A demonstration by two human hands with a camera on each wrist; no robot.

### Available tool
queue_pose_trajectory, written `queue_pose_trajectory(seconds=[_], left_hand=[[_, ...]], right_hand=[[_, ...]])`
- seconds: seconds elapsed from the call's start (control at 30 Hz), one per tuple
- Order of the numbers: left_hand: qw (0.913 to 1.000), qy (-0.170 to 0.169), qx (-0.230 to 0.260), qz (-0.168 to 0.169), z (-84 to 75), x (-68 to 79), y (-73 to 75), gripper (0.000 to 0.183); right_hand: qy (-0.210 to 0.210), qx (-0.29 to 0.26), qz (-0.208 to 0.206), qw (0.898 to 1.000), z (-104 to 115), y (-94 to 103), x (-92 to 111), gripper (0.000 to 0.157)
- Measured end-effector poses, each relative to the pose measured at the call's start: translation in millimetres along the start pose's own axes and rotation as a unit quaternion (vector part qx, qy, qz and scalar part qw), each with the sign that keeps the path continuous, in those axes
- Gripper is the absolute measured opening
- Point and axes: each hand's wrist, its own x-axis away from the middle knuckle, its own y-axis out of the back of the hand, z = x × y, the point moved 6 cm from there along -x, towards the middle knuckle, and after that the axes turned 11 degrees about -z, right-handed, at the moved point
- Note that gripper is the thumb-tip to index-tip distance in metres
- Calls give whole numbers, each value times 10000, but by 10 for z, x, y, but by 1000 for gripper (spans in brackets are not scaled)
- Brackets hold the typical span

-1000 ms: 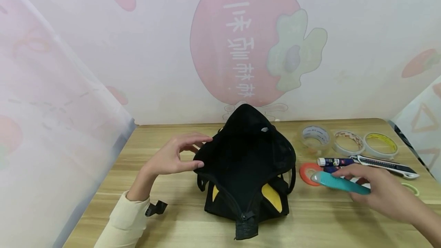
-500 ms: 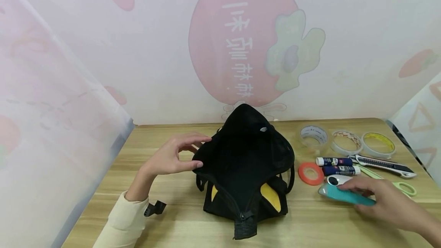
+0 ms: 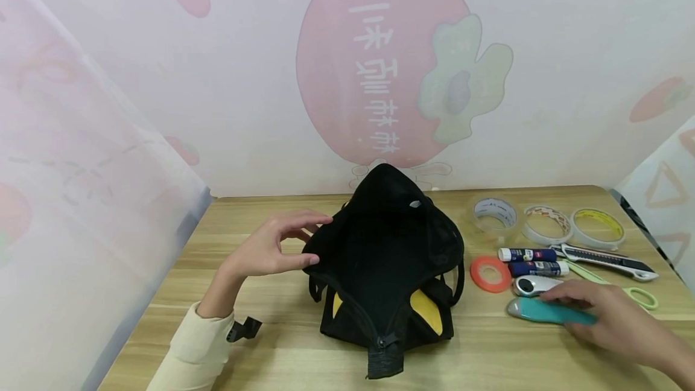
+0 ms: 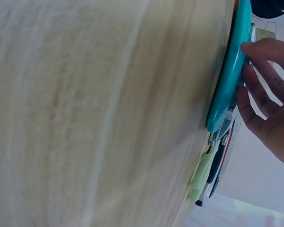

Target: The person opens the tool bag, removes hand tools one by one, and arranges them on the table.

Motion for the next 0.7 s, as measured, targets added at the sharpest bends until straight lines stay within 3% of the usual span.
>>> queue_pose_trajectory(seconds=[0.27,0.53,0.7], left_hand=[[10000,14,-41,-1,-3,2,-3,62],[9999,31,-94,-29,3,8,-8,60],[10000,19,-86,-44,-13,26,-9,59]], right_hand=[[252,-464,-362,9980,144,16,-20,63],[338,-354,-687,9964,209,76,-63,62],[68,-139,-617,9980,219,78,-75,56]])
